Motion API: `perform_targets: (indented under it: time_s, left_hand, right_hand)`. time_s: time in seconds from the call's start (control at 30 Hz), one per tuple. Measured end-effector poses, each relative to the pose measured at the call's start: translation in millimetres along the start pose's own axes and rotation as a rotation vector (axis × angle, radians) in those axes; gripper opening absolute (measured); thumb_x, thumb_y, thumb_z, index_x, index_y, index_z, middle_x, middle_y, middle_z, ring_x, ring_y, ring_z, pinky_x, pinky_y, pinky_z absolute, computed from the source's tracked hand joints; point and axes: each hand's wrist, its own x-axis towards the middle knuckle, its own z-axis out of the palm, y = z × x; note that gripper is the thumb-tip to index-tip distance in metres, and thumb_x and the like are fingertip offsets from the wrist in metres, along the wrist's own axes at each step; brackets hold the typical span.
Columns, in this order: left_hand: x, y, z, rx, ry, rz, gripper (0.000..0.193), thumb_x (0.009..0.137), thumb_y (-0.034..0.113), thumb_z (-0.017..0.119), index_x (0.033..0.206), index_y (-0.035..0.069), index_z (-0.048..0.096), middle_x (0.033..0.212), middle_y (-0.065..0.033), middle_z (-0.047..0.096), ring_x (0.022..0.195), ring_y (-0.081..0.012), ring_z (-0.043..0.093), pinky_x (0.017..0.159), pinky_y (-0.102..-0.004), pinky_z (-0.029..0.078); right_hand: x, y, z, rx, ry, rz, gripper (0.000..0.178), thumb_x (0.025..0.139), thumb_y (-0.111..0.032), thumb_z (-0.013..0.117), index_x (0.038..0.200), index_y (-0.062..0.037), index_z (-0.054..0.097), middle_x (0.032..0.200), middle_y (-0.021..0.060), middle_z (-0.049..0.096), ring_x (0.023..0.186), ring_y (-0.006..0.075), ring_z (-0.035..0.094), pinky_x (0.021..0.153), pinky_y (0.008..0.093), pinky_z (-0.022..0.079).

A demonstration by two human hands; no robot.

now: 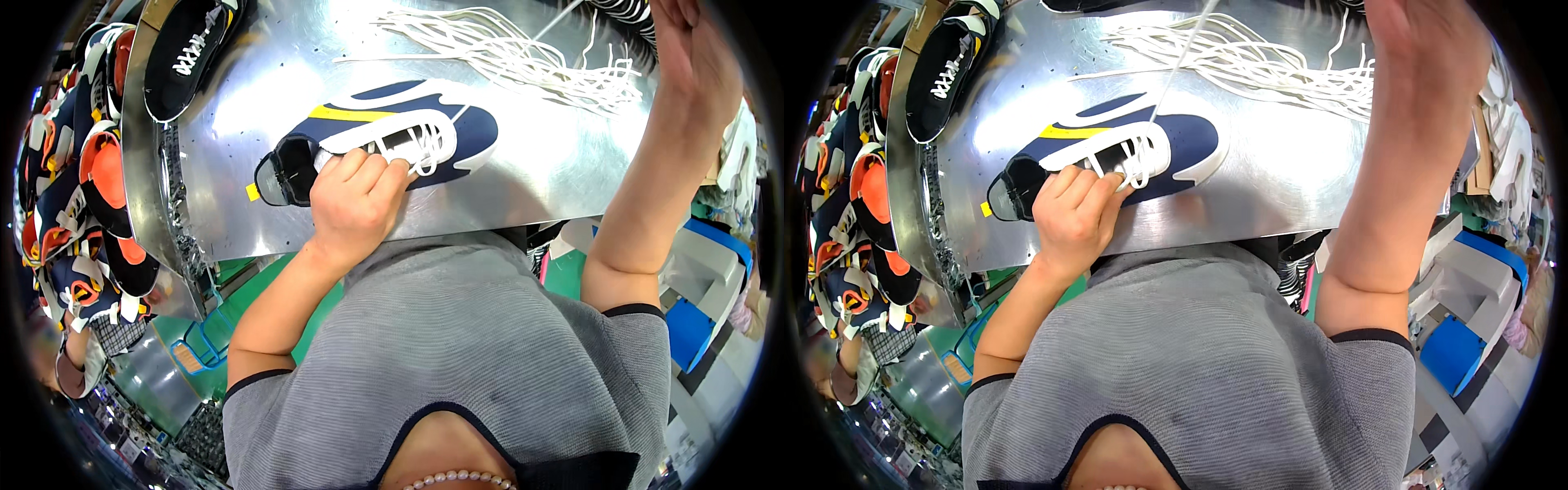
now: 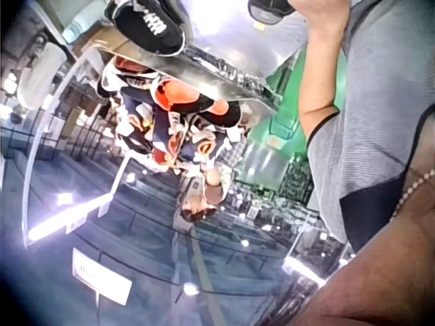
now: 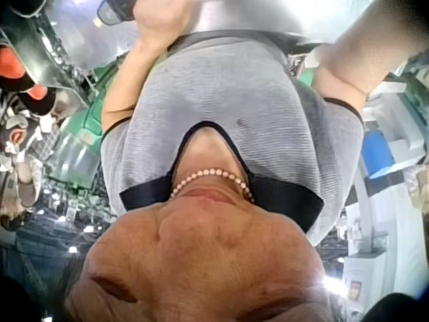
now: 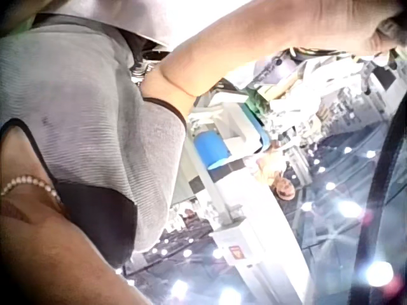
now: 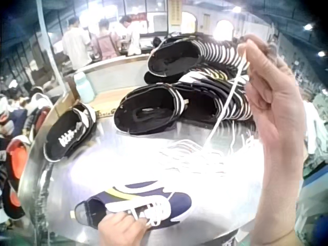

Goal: The person threads white shoelaces through the eyelets of a blue and white sneaker upper using a metal tool. They pick up a new upper from a stack, lace it completely, and then place it aside to begin another one.

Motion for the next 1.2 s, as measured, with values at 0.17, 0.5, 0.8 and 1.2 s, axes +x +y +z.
perform_targets:
  time_s: [0.17,0.5,0.8,1.2]
  left_hand:
    - [0.5,-2.7,-7.0,-0.141,-0.068,-0.142,0.038,0.08,0.012,0.079,0.112,0.003,0.06,0.077,-0.0066,0.064,0.073,-0.0268,0.062,0.065,-0.0358,0.047]
    - [18.3,-14.5,-22.1,-0.457,-0.188,-0.777,0.051,0.105,0.029,0.05,0.145,0.001,0.036,0.081,-0.0217,0.067,0.074,-0.0349,0.067,0.07,-0.0395,0.051]
    - [10.8,-19.4,-6.5,-0.413,0.018,-0.725,0.036,0.106,0.026,0.046,0.128,0.0,0.057,0.079,-0.0196,0.065,0.073,-0.035,0.061,0.075,-0.0419,0.047]
    - [8.4,-19.3,12.5,-0.262,0.14,-0.782,0.041,0.082,0.031,0.078,0.116,0.011,0.069,0.093,-0.0112,0.074,0.084,-0.0285,0.064,0.085,-0.0366,0.044]
  right_hand:
    - [-78.5,66.1,30.1,-0.053,-0.188,0.495,0.013,0.088,-0.007,0.071,0.1,-0.0017,0.072,0.09,0.0031,0.072,0.084,0.0106,0.067,0.076,0.0237,0.052]
    - [-92.4,87.0,49.5,0.234,-0.384,0.984,0.016,0.088,-0.016,0.072,0.093,-0.0013,0.068,0.079,0.0012,0.066,0.066,0.0034,0.052,0.058,0.0208,0.04]
    - [-93.5,106.9,65.3,-0.141,-0.405,0.617,0.011,0.085,-0.011,0.072,0.092,-0.0035,0.07,0.078,0.0005,0.065,0.07,0.0085,0.057,0.064,0.0241,0.044]
    - [-100.7,113.1,71.1,-0.295,-0.365,0.532,0.023,0.088,-0.019,0.07,0.104,-0.003,0.064,0.089,0.0116,0.068,0.084,0.0255,0.067,0.074,0.0354,0.051]
